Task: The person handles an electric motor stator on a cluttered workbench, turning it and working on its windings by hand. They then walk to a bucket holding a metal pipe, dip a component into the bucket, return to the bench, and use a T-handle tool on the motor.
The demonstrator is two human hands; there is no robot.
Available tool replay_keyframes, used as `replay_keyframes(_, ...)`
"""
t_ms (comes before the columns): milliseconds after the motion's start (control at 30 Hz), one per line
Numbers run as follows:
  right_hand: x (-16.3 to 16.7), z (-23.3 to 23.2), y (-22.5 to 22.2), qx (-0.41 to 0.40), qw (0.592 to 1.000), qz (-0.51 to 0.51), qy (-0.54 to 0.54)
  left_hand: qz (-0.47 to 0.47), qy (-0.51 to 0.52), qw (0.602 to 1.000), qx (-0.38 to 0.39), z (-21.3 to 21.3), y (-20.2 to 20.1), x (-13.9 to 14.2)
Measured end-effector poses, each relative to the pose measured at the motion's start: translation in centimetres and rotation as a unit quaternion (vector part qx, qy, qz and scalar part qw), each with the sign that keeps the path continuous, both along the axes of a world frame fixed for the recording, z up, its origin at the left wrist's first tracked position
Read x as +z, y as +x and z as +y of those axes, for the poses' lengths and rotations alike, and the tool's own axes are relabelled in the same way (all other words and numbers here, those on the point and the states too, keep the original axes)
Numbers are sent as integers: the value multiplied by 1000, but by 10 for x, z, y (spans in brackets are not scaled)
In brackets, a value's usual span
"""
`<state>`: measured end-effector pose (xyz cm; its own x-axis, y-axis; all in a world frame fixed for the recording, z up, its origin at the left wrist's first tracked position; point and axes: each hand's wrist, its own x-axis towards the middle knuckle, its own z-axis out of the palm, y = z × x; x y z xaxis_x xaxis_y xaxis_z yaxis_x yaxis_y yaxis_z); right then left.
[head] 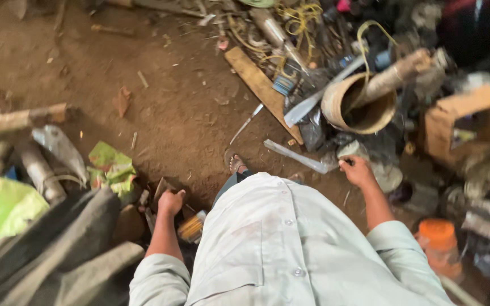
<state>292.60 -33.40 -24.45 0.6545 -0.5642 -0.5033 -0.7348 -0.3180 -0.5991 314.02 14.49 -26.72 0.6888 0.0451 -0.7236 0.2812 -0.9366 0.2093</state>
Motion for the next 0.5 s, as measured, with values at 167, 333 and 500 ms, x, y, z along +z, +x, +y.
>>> replay_keyframes(167,-6,15,-67,-46,989,129,-50,41,-2,999,-21,-38,28,13)
replay_keyframes(333,-10,34,-138,-154,978,140,8,-141,-32,978,-147,-78,60,25)
replay_keyframes(500,-22,49,-188,-211,964,159,10,-134,-120,976,-122,-107,41,28)
